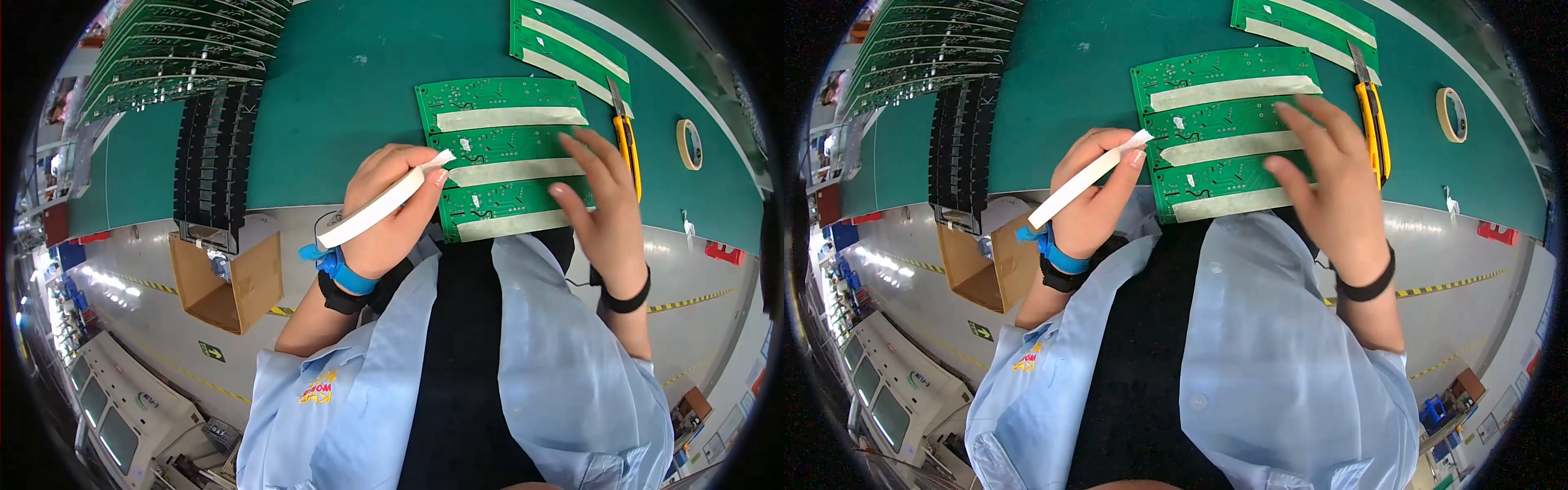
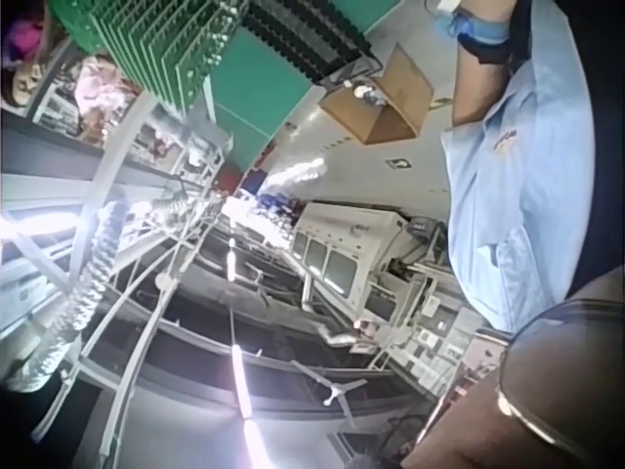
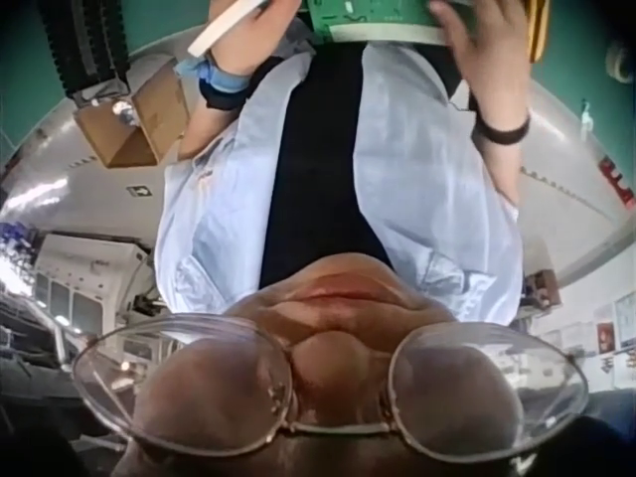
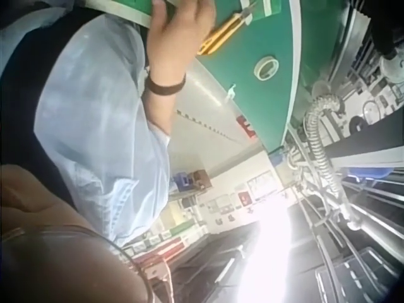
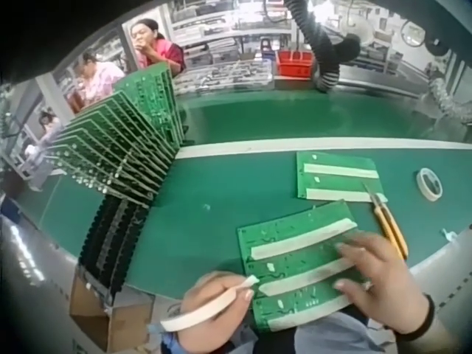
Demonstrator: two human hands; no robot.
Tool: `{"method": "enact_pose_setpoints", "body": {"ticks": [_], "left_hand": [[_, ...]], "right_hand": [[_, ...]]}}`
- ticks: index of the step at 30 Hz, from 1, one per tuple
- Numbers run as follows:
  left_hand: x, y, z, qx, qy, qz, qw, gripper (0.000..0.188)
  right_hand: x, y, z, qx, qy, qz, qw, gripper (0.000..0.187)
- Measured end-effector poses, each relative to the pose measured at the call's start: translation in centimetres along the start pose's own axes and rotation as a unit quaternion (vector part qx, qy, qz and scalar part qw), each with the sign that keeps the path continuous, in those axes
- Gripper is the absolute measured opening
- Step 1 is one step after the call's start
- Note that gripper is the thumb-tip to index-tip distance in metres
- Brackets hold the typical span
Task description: Applying white adhesive tape to green printed circuit boards and cutting the tape with a utility knife.
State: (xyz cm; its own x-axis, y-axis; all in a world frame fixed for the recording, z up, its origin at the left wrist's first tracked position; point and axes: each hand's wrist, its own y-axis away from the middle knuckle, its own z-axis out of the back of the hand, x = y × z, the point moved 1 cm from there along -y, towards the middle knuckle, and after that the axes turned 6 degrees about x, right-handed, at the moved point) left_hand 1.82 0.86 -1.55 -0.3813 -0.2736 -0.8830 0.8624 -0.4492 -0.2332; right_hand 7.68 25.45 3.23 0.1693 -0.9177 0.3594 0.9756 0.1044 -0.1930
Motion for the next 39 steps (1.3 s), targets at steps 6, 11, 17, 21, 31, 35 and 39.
{"method": "enact_pose_setpoints", "body": {"ticks": [6,11,17,21,31,35,39], "left_hand": [[-1.0,-0.3,-0.1,0.035,0.029,0.012,0.999,0.013],[-1.5,-0.3,-0.1,0.009,0.063,0.001,0.998,0.014],[-1.7,-0.6,-0.2,0.022,0.035,-0.049,0.998,0.015],[-1.8,-0.7,0.0,0.042,-0.01,-0.097,0.994,0.016],[-2.1,-0.1,-0.3,0.027,-0.038,-0.081,0.996,0.019],[-2.4,0.0,0.1,0.047,-0.038,-0.069,0.996,0.023],[-2.5,0.1,0.4,0.035,-0.05,-0.089,0.994,0.026]], "right_hand": [[2.4,-2.6,-1.3,0.122,-0.3,-0.003,0.946,0.03],[3.0,-3.2,-2.3,0.158,-0.409,-0.053,0.897,0.026],[4.3,-3.7,-2.4,0.135,-0.421,-0.013,0.897,0.021],[4.4,-3.6,-2.3,0.114,-0.383,0.011,0.917,0.013],[5.4,-3.5,-2.0,0.053,-0.292,0.045,0.954,0.01],[5.6,-3.4,-1.9,0.058,-0.282,0.033,0.957,0.011],[5.8,-3.2,-1.8,0.043,-0.278,0.036,0.959,0.012]]}}
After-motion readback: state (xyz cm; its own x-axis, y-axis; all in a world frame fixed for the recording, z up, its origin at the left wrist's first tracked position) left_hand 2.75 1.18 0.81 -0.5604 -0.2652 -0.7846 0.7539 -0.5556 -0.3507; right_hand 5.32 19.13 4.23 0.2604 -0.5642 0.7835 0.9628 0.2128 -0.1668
